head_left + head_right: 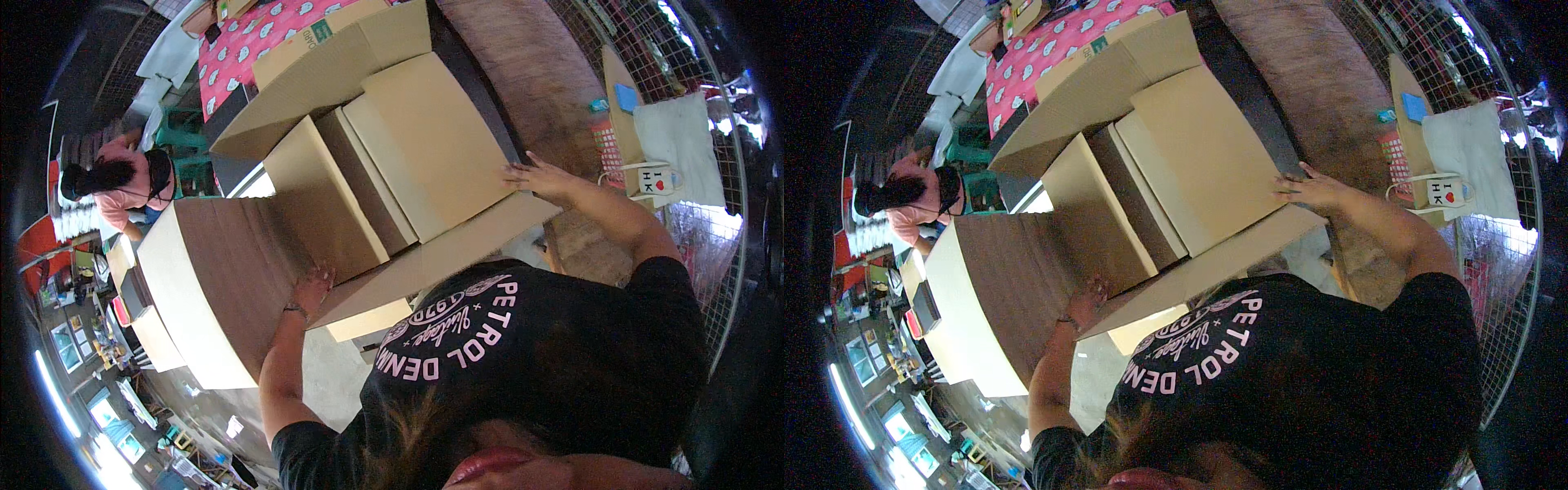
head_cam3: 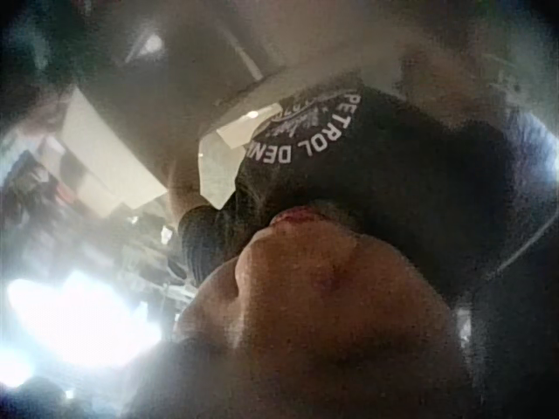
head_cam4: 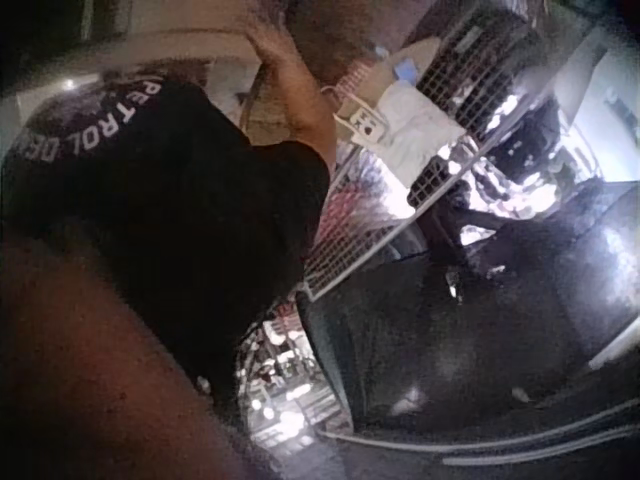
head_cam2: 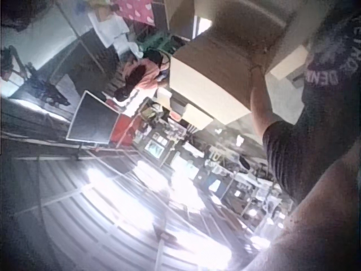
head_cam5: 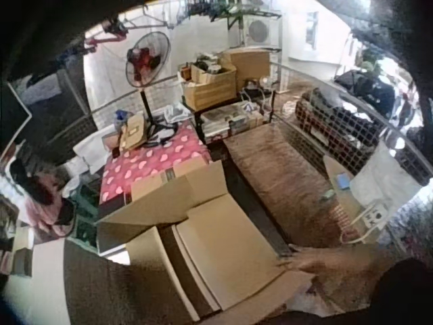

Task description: The person tapes the bottom of a cardboard box, places smaller wrapped packages inside it, tapes the top shut, and moves the box onto a pallet.

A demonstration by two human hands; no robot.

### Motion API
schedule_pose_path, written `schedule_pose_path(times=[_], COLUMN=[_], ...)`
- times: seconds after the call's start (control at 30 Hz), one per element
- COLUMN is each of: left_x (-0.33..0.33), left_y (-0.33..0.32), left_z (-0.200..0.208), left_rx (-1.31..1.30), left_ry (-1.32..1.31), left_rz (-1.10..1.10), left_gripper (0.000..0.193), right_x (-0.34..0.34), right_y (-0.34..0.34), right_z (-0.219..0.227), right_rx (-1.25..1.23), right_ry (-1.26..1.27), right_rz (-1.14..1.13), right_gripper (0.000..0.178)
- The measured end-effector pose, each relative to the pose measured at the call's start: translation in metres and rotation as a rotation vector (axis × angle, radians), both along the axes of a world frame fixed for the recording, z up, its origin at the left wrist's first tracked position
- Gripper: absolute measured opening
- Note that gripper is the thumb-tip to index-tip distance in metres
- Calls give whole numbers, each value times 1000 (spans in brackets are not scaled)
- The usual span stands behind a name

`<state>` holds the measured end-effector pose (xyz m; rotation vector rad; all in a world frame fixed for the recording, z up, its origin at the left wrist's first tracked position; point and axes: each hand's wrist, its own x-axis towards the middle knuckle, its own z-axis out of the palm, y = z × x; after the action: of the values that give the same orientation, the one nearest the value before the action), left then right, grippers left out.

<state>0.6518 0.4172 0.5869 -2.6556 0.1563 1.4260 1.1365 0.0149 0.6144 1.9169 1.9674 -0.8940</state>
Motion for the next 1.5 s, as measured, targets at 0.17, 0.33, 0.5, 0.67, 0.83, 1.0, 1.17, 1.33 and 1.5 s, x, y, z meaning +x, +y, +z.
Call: schedule_pose_path(times=[0.17, 0.33, 0.5, 0.67, 0.83, 1.0, 1.17, 1.33, 1.5], left_x=[-38, -5, 39, 50, 139, 156, 143, 149, 157], left_y=[-38, -102, -108, -109, -166, -166, -168, -160, -152], left_z=[-41, -65, -59, -94, -35, -28, -36, -40, -24], left_rx=[-322, -1037, -876, 478, -62, -42, -58, -139, -155], left_ry=[-687, -1421, -1542, -1268, -816, -748, -679, -711, -626], left_rz=[527, 1738, 2497, 1663, 749, 788, 863, 793, 792], left_gripper=[60, 66, 80, 78, 76, 79, 82, 78, 75], right_x=[-8, -35, -53, -29, 43, 124, 69, 157, 41], right_y=[3, -11, 23, 45, 46, 76, 220, 351, 414], right_z=[-28, -52, -52, -66, -62, -113, -66, 78, 125], right_rx=[-23, 428, 545, 160, 215, 699, 535, 976, 159], right_ry=[161, 427, -68, 546, 819, 902, 791, 519, -194], right_rz=[-180, -712, -1007, -1330, -1542, -2333, -1967, -983, -159], right_gripper=[53, 62, 78, 71, 77, 78, 81, 59, 70])
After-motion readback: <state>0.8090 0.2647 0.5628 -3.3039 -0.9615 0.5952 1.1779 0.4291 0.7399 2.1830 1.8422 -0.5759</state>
